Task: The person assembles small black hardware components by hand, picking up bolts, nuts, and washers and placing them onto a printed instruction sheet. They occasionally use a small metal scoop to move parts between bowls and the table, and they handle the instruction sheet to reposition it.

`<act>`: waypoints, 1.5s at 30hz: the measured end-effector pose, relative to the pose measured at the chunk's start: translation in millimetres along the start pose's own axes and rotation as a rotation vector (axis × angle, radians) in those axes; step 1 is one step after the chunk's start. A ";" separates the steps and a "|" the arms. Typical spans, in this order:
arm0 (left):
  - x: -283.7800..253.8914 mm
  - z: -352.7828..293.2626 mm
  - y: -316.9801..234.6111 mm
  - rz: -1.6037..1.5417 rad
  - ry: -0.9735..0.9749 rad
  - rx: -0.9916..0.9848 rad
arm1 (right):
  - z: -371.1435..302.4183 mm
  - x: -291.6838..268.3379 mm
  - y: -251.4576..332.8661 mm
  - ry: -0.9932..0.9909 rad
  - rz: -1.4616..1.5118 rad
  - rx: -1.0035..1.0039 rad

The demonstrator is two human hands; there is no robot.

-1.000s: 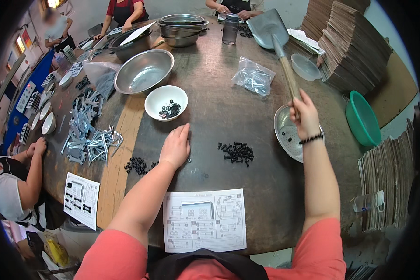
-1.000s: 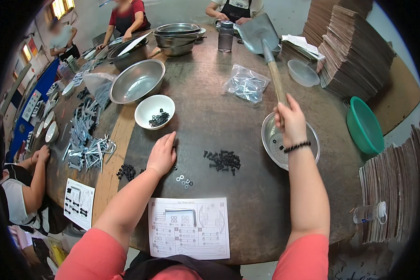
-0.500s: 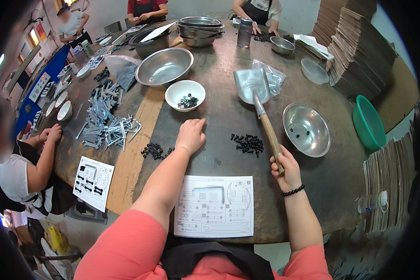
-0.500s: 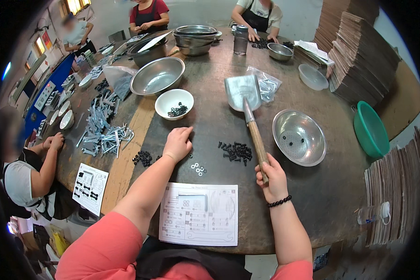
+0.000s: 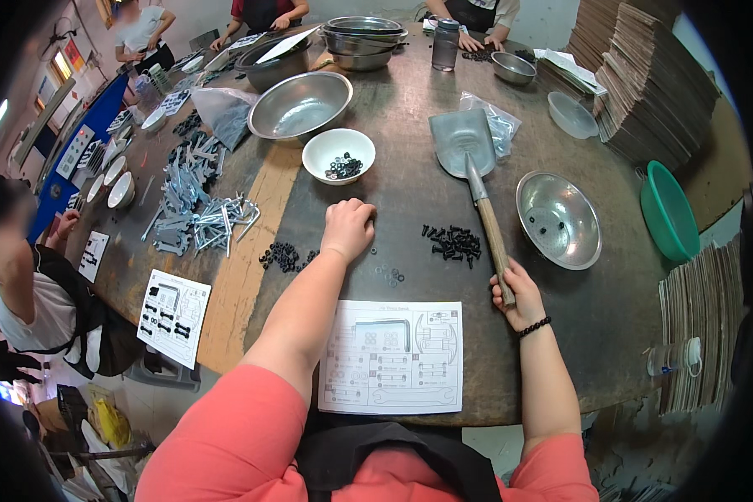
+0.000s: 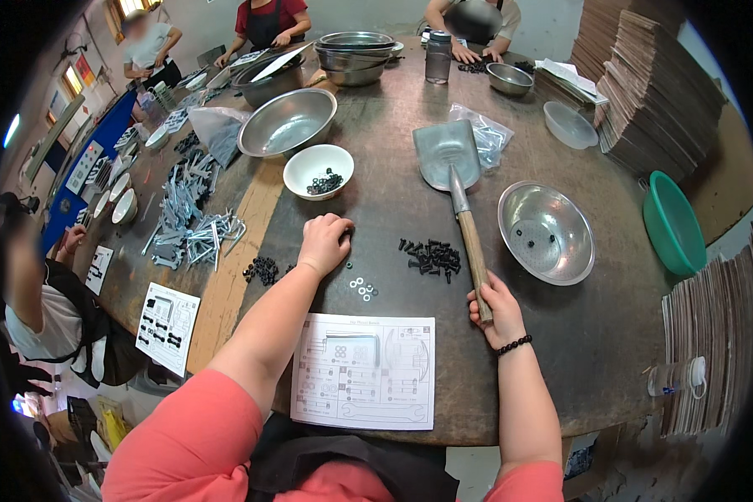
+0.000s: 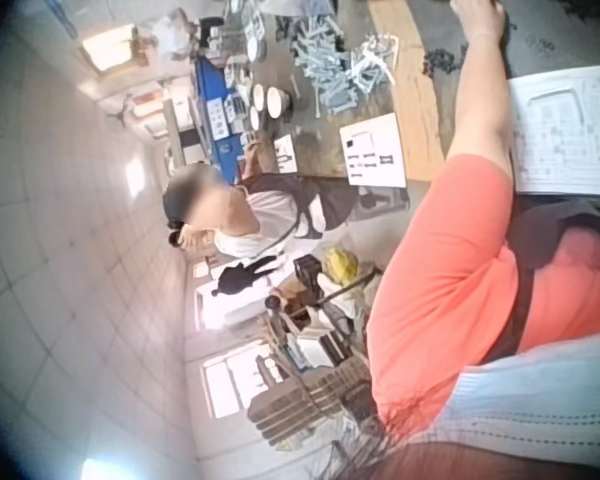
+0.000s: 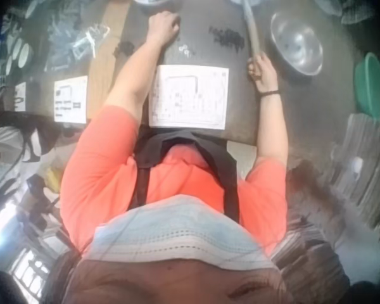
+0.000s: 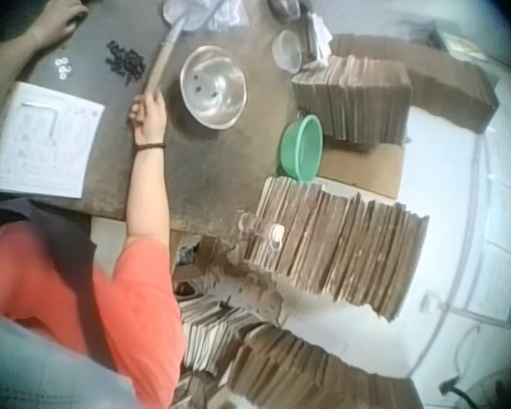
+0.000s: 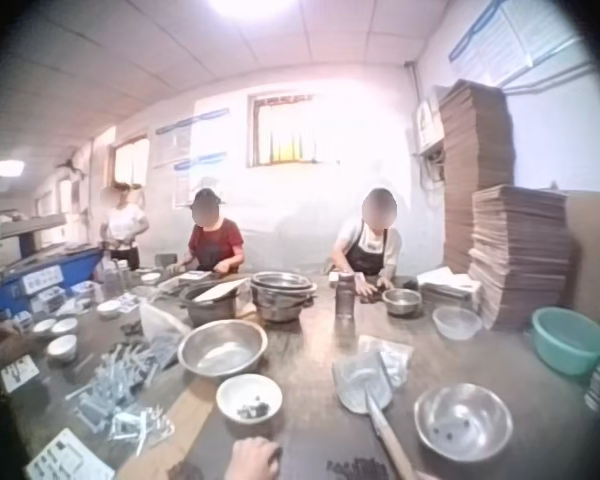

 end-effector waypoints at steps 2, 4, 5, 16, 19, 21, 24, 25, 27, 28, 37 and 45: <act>3.2 3.4 2.3 0.008 -0.001 0.008 | 3.7 -8.9 0.5 0.014 0.030 -0.022; -3.0 -1.0 -3.9 -0.005 -0.019 0.020 | 3.5 -11.1 -8.9 0.018 0.015 -0.044; -3.2 -3.1 -2.1 -0.013 0.000 -0.001 | 4.1 -10.5 -12.3 0.022 -0.006 -0.036; -4.6 0.0 -3.0 -0.017 0.032 -0.018 | 2.0 -2.1 -10.1 0.045 -0.073 -0.040; -5.9 -0.1 -4.5 -0.026 0.037 -0.021 | 4.0 -3.5 -11.9 0.050 -0.101 -0.052; -4.1 -0.4 -2.6 -0.031 0.030 -0.019 | 5.7 -4.1 -13.9 0.042 -0.134 -0.063; -5.5 -0.2 -4.2 -0.047 0.007 0.005 | 4.8 -0.3 -10.6 0.041 -0.145 -0.059; -5.6 -1.1 -4.8 -0.057 0.000 0.013 | 3.5 0.8 -10.2 0.031 -0.154 -0.052; -4.2 0.1 -1.6 -0.052 -0.010 0.009 | 6.4 -0.2 -10.7 0.045 -0.137 -0.051; -3.8 -1.3 -1.9 -0.051 -0.006 0.003 | 6.2 -1.8 -13.1 0.050 -0.125 -0.050; -2.9 -0.3 -2.4 -0.036 -0.005 0.003 | 5.0 -3.6 -10.9 0.057 -0.098 -0.057; -3.7 0.4 -3.9 -0.034 -0.004 0.001 | 4.0 -3.7 -10.7 0.057 -0.101 -0.057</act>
Point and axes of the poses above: each hand's wrist, its own z-axis towards the middle knuckle, its own x-axis out of the palm, y = z × x, the point moved 1 cm from there along z, towards the middle knuckle, and after that the axes turned 13 degrees about y, right-handed, at the moved point
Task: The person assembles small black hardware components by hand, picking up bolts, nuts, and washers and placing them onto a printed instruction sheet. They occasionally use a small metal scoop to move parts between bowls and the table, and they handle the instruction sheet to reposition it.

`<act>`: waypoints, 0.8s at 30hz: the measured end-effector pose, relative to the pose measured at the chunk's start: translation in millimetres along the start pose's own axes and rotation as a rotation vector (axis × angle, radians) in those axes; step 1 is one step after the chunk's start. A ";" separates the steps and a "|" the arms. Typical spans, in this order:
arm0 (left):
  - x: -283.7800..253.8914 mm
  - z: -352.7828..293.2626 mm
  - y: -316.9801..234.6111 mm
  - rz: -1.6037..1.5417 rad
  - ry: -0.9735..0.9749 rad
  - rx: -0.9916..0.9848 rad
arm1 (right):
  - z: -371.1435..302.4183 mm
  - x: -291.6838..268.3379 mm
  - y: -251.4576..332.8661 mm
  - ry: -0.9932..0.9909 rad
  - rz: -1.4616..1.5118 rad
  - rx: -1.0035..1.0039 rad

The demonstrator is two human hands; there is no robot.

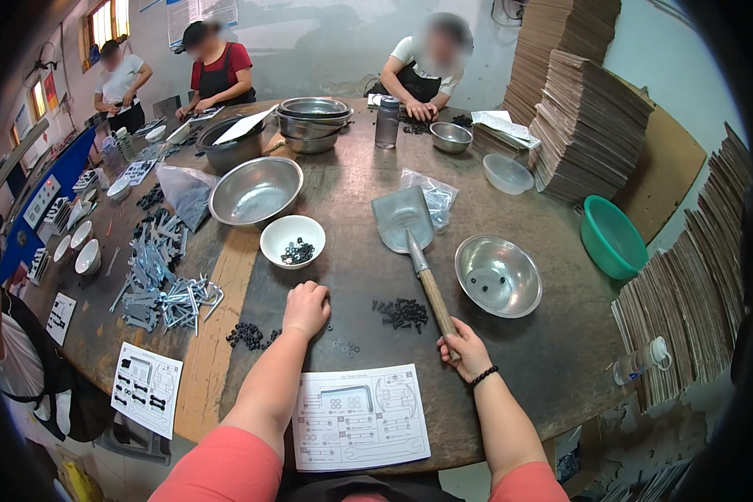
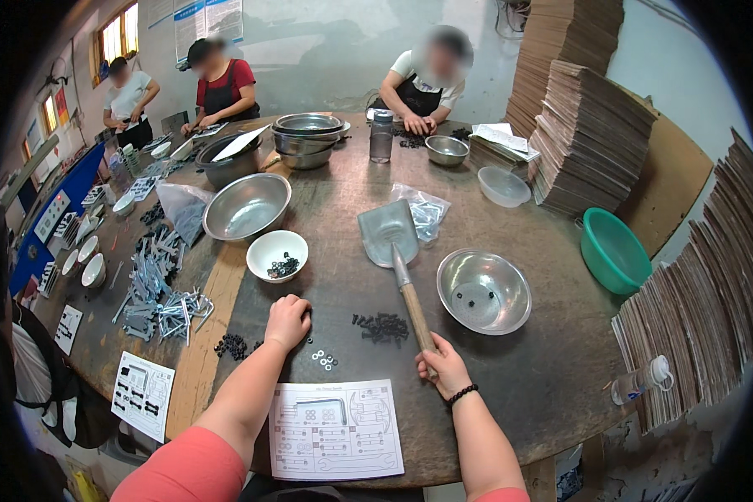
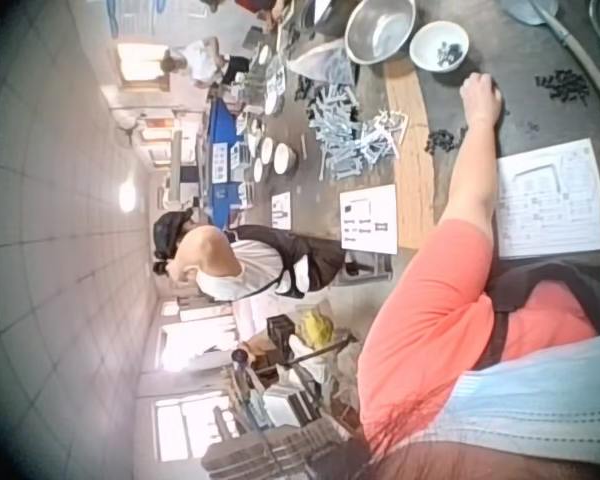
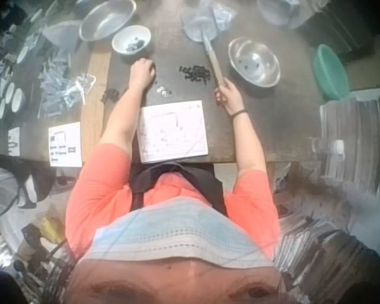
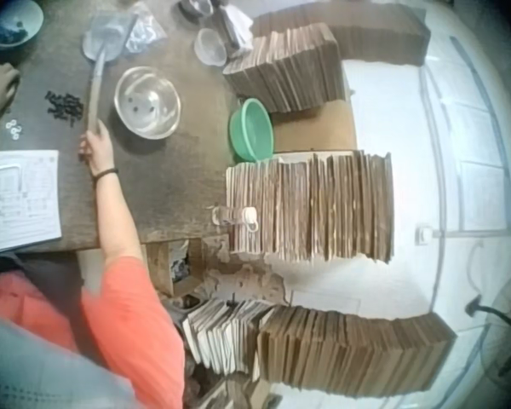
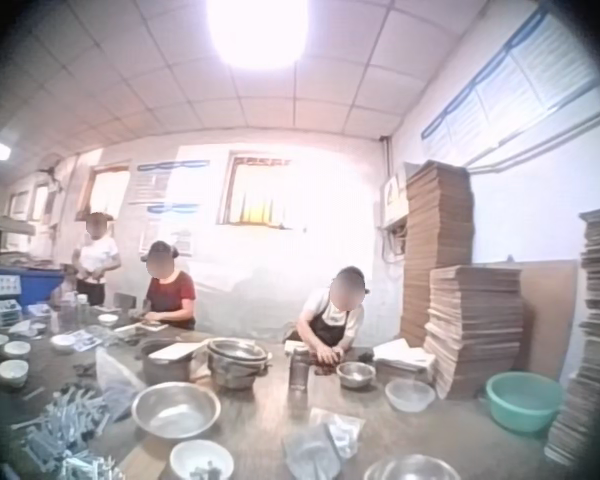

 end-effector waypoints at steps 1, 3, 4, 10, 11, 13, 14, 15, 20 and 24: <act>-0.2 0.2 -0.4 -0.001 -0.003 0.000 | 0.3 -0.5 -0.3 -0.001 -0.002 0.000; 0.0 0.0 -0.7 0.001 0.003 -0.004 | 0.6 -1.1 -0.9 -0.004 -0.008 0.001; -0.2 0.4 -0.6 0.005 0.010 -0.008 | 0.5 0.0 -0.1 -0.005 -0.007 0.001; -0.7 0.0 -1.7 0.012 0.043 -0.036 | -1.1 2.8 2.3 -0.004 -0.009 0.008; -1.2 -0.2 -2.3 0.012 0.055 -0.044 | -1.0 3.0 2.4 -0.006 -0.010 0.011; -0.6 0.7 -0.6 0.017 0.056 -0.042 | -1.0 3.3 2.2 -0.006 -0.010 0.014; -0.6 0.9 0.2 0.020 0.055 -0.042 | -0.7 3.4 2.0 -0.004 -0.009 0.013; -0.5 0.5 0.3 0.022 0.050 -0.040 | -0.6 3.5 1.7 -0.001 -0.008 0.012; 2.1 1.0 0.6 0.026 0.040 -0.031 | -1.2 3.5 1.9 -0.007 -0.049 0.022; 0.9 1.4 0.0 0.025 0.026 -0.019 | -0.7 3.7 0.7 -0.005 -0.057 0.018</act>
Point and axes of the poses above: each hand's wrist, its own z-axis towards the middle knuckle, its own x-axis out of the palm, y = z × x, the point moved 1 cm from there along z, towards the middle knuckle, and after that the axes turned 13 degrees about y, right-handed, at the moved point
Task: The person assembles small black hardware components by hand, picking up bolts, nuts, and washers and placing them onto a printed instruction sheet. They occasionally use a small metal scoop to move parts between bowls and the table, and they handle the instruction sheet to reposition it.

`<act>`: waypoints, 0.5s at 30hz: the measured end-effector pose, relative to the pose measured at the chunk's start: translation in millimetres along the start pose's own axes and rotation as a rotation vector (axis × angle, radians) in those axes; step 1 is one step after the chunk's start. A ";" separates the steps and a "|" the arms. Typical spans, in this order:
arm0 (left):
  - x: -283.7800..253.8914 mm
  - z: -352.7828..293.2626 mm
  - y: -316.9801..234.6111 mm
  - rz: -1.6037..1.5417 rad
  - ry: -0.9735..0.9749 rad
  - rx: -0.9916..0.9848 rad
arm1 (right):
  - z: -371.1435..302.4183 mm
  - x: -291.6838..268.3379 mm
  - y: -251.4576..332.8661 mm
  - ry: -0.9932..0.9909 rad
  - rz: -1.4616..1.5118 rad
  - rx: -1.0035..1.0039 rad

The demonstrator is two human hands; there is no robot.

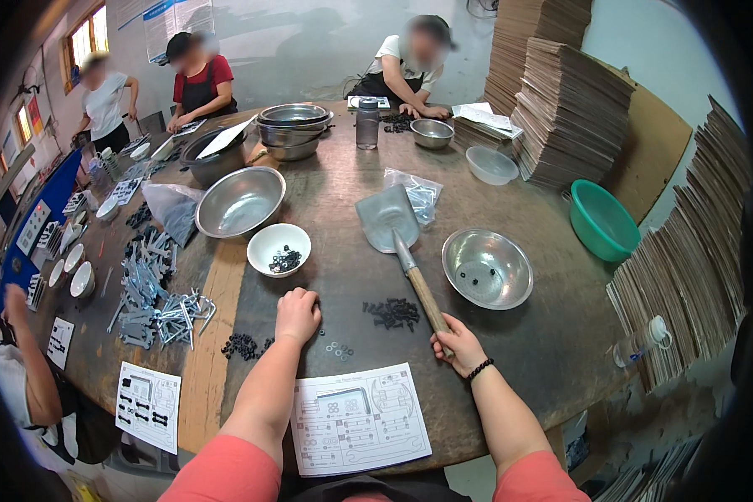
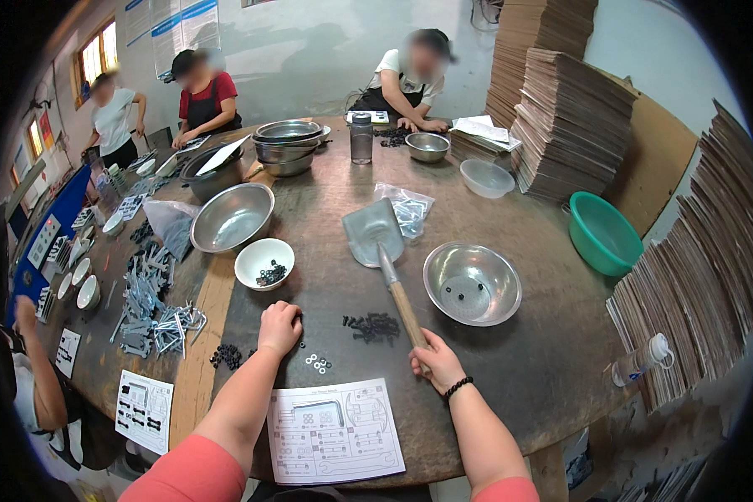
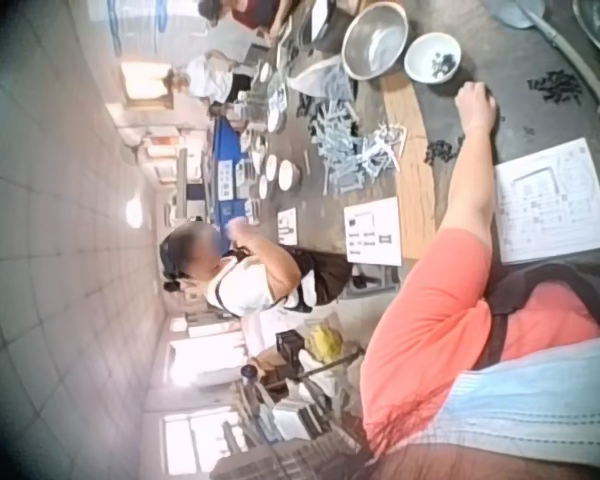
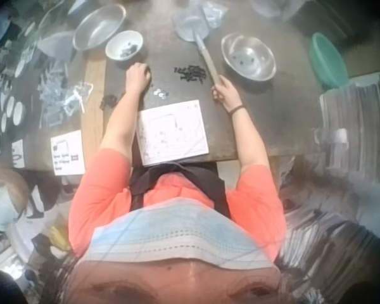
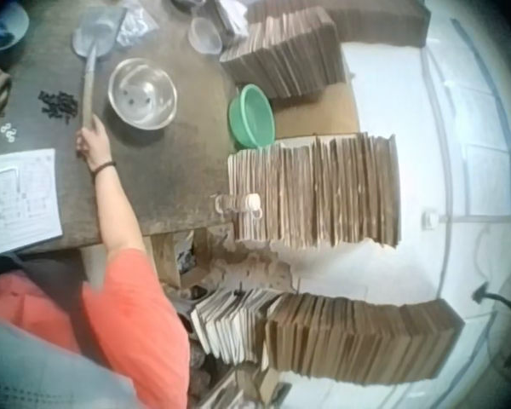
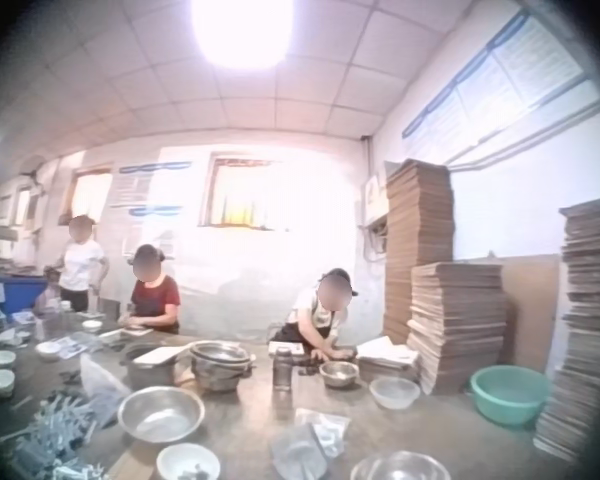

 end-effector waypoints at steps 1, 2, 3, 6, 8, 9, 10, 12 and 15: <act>-0.3 -0.3 -0.3 0.000 0.000 0.001 | 0.3 -1.0 -0.6 0.005 0.003 -0.003; -0.5 -0.4 -0.5 0.001 0.001 0.002 | 0.8 -2.5 -1.3 0.011 0.006 -0.007; -1.0 0.0 -0.6 0.002 -0.005 0.000 | 1.0 -3.5 -1.2 0.015 0.009 -0.011; 0.3 0.0 -0.3 0.007 -0.007 0.003 | 1.4 -1.1 -1.0 0.004 0.033 -0.014; 0.4 0.6 1.6 0.015 -0.009 0.006 | 1.8 -1.4 -1.2 0.003 0.026 -0.015; 0.6 0.0 1.6 0.019 0.007 0.001 | 1.2 -1.6 -2.0 0.006 0.029 -0.015; 0.8 0.1 2.1 0.015 0.003 0.006 | 1.3 -0.4 -1.0 0.010 0.030 -0.016; 1.5 0.2 2.8 0.008 -0.004 0.015 | -0.8 4.8 3.1 -0.002 0.037 -0.019; 0.7 0.2 1.6 0.007 0.016 0.003 | -2.3 5.5 4.6 -0.014 0.042 -0.017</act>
Point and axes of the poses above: each hand's wrist, its own z-axis towards the middle knuckle, its own x-axis out of the palm, y = z × x, the point moved 1 cm from there along z, towards the middle knuckle, and after that the axes turned 13 degrees about y, right-handed, at the moved point
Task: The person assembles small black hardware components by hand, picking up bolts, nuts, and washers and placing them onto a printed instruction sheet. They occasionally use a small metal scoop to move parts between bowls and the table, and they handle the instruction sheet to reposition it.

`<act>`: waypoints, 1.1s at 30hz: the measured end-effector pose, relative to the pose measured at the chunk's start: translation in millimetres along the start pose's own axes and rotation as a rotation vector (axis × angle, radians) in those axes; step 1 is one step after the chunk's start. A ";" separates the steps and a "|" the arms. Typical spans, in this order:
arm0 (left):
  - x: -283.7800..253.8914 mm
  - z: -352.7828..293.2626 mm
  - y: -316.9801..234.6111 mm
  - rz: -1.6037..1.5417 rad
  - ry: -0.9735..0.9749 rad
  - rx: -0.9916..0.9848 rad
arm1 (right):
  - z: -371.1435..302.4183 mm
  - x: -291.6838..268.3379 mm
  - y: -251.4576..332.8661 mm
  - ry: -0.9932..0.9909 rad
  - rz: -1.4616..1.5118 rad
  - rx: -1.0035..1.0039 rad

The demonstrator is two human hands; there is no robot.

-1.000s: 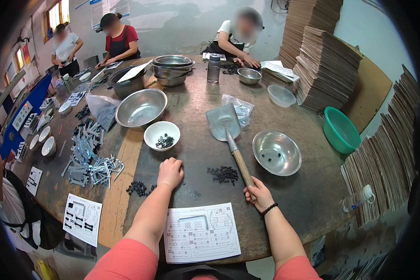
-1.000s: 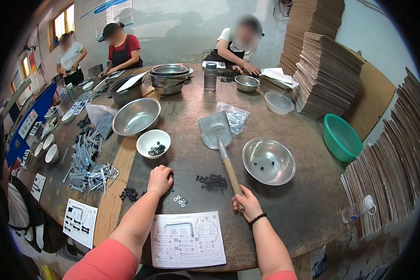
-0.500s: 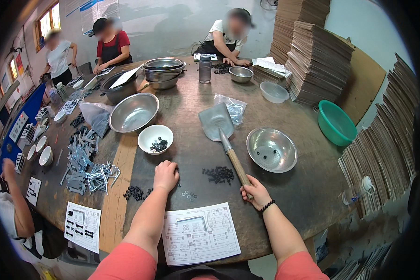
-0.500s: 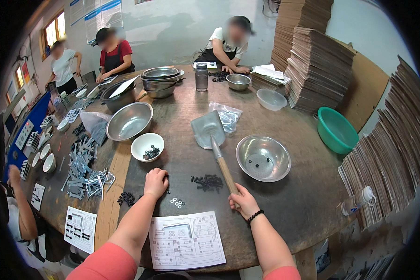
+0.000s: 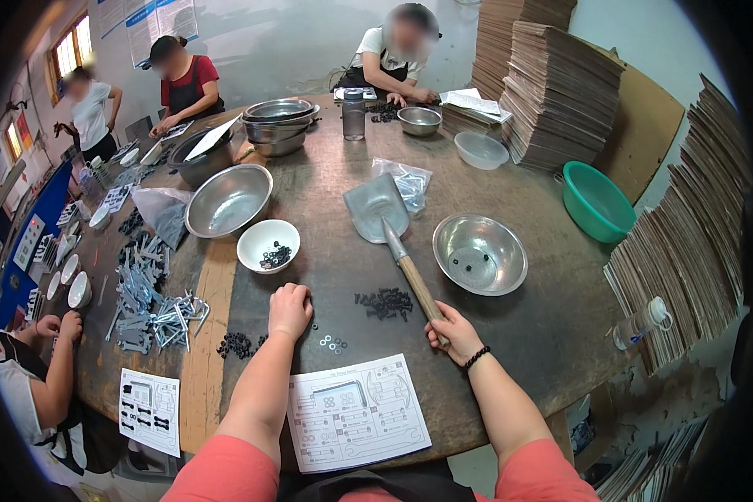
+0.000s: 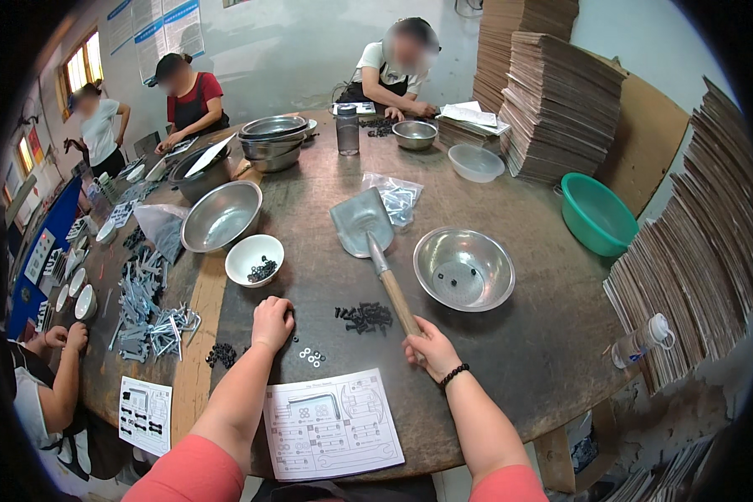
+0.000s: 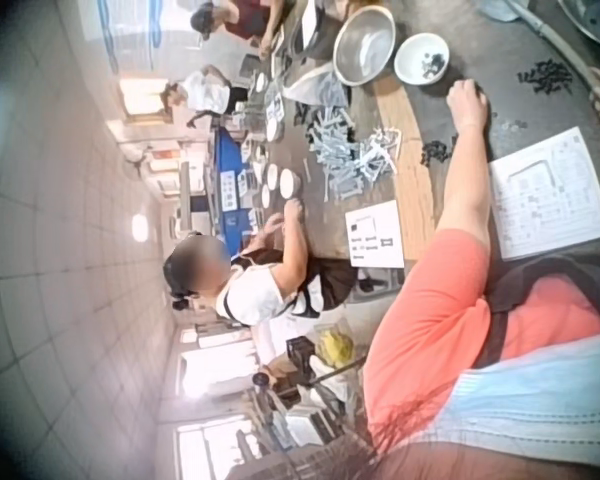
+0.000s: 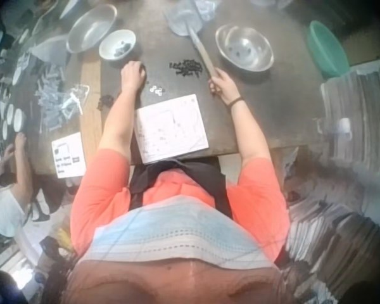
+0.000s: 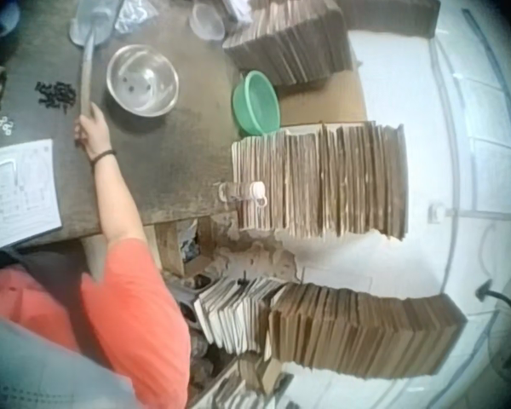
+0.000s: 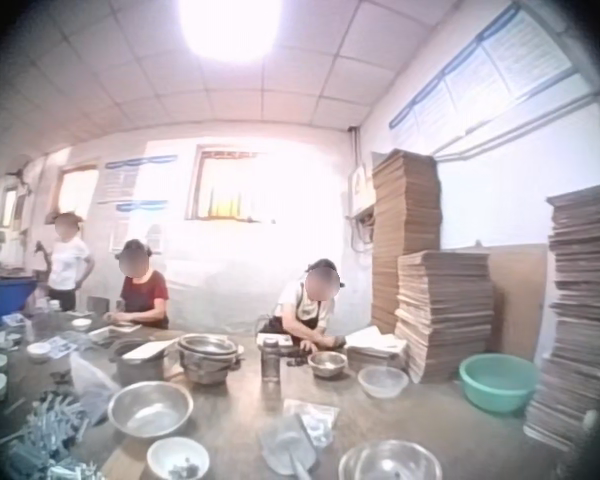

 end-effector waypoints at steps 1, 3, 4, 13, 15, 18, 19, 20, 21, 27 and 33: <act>0.5 0.1 0.9 -0.009 -0.011 0.003 | 0.0 -0.2 0.1 0.000 0.000 0.001; 4.3 0.5 4.3 -0.029 -0.034 0.008 | 1.4 -2.6 -1.2 0.009 0.001 0.000; 5.6 0.5 5.6 -0.029 -0.037 0.022 | 1.9 -4.2 -2.4 0.012 0.002 0.000; 5.0 0.2 5.3 -0.042 -0.031 0.034 | 4.0 -8.5 -5.5 0.046 0.002 -0.009; 4.2 0.3 5.4 -0.042 -0.022 0.034 | 3.9 -8.6 -5.6 0.040 0.003 -0.003; 4.5 1.1 5.5 -0.039 -0.012 0.029 | 4.0 -10.2 -6.5 0.039 0.004 0.000; 4.1 1.1 4.8 -0.038 -0.010 0.028 | 4.1 -10.7 -6.8 0.039 0.005 -0.001; 3.2 0.8 3.9 -0.036 -0.007 0.027 | 4.0 -10.7 -6.6 0.036 0.009 0.001; 2.8 0.7 3.1 -0.035 -0.004 0.026 | 3.9 -10.6 -6.3 0.033 0.013 0.003; 4.6 -1.9 3.9 -0.057 -0.062 0.023 | 4.4 -10.0 -6.2 0.032 0.031 -0.004; -0.6 -2.5 1.1 -0.035 -0.054 0.067 | 2.5 -7.6 -2.4 0.027 0.024 0.010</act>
Point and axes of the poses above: each hand's wrist, its own z-axis towards the middle knuckle, its own x-axis out of the palm, y = z × x, the point moved 1 cm from there along z, towards the middle knuckle, and after that the axes turned 13 degrees about y, right-handed, at the moved point
